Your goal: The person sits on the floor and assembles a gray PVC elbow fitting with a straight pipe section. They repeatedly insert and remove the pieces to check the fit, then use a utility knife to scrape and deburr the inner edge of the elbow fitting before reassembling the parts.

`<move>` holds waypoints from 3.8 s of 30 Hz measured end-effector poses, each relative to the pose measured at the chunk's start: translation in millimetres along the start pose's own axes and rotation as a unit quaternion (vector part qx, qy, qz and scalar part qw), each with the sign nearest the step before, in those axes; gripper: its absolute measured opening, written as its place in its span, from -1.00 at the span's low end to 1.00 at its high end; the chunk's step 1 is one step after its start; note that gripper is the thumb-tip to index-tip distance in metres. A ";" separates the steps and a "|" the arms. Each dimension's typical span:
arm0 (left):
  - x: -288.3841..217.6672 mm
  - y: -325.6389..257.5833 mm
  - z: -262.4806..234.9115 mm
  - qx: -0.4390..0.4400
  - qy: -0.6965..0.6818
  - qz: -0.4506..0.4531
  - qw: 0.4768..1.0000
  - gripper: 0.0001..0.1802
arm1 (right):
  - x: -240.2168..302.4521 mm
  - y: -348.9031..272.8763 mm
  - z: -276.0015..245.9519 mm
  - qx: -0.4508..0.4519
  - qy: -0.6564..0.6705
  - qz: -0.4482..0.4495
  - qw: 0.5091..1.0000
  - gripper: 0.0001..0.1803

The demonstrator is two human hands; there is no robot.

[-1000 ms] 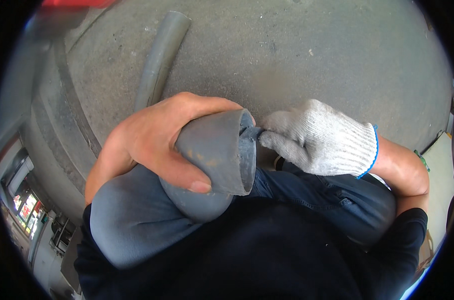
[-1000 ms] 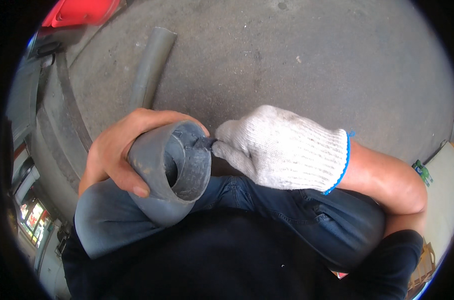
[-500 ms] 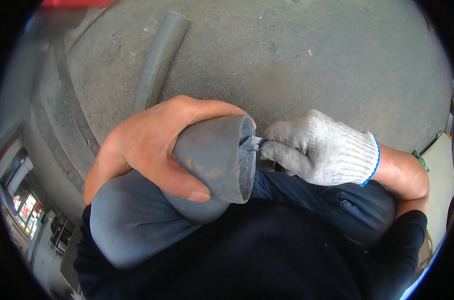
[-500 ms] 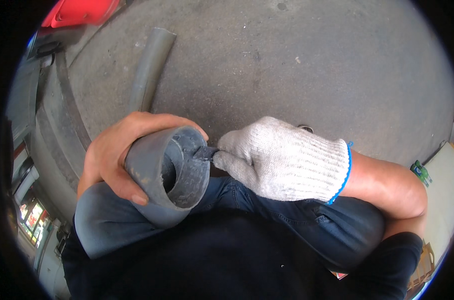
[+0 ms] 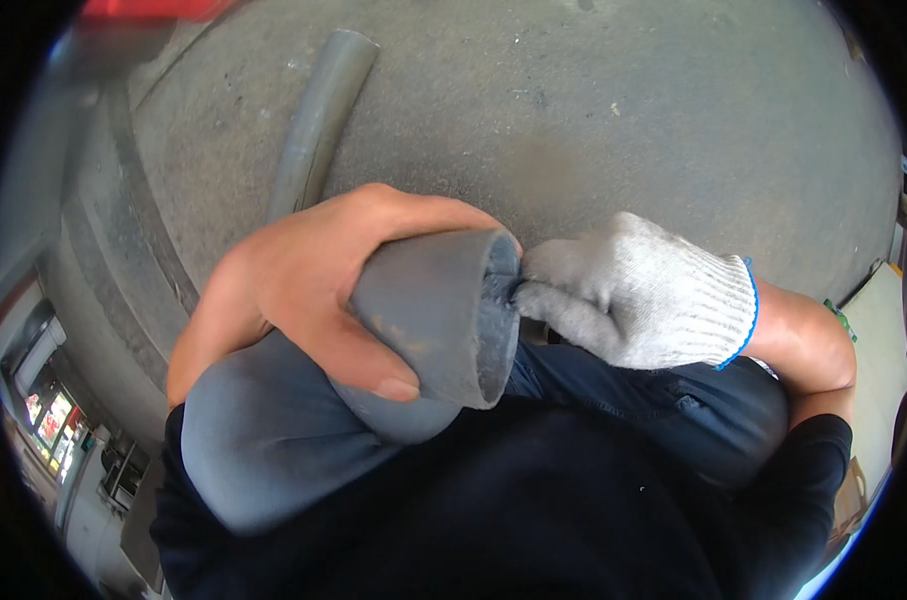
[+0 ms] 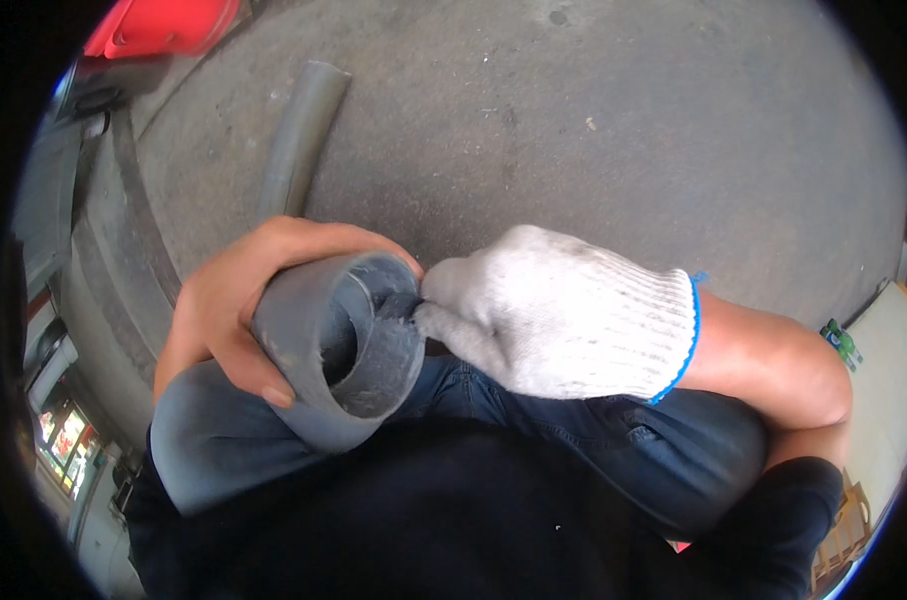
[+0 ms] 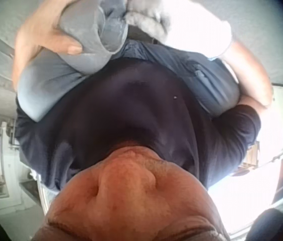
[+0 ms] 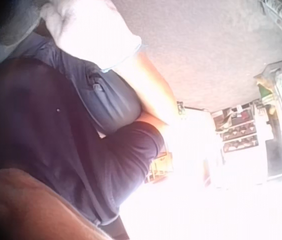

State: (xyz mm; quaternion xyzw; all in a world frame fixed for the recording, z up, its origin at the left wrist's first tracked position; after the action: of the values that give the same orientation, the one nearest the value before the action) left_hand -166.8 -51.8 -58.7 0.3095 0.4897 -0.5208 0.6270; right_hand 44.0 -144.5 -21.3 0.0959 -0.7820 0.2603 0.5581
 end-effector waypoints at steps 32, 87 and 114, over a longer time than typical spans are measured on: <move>-23.4 -17.8 6.2 -0.040 0.026 -0.023 0.999 0.21 | 15.7 -9.0 9.6 0.065 0.090 0.172 0.979 -0.71; 18.1 10.5 -19.6 0.077 0.026 -0.196 0.977 0.18 | -24.3 2.8 4.5 -0.115 -0.236 -0.159 0.952 -0.78; -6.3 54.3 -68.4 0.034 -0.135 -0.229 0.963 -0.33 | -9.0 36.1 -25.3 -0.267 -0.144 0.049 0.952 -0.63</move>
State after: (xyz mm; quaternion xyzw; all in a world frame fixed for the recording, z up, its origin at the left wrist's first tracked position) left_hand -134.7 26.3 -81.9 0.1373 0.4404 -0.7041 0.5399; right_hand 52.1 -102.2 -34.3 -0.0585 -0.8987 0.0521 0.4315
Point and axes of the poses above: each hand's wrist, its own y-axis towards the middle knuckle, its own z-axis out of the palm, x = y × z, the point moved 3 cm from there along y, towards the middle knuckle, and after that the axes turned 14 degrees about -x, right-handed, at the moved point
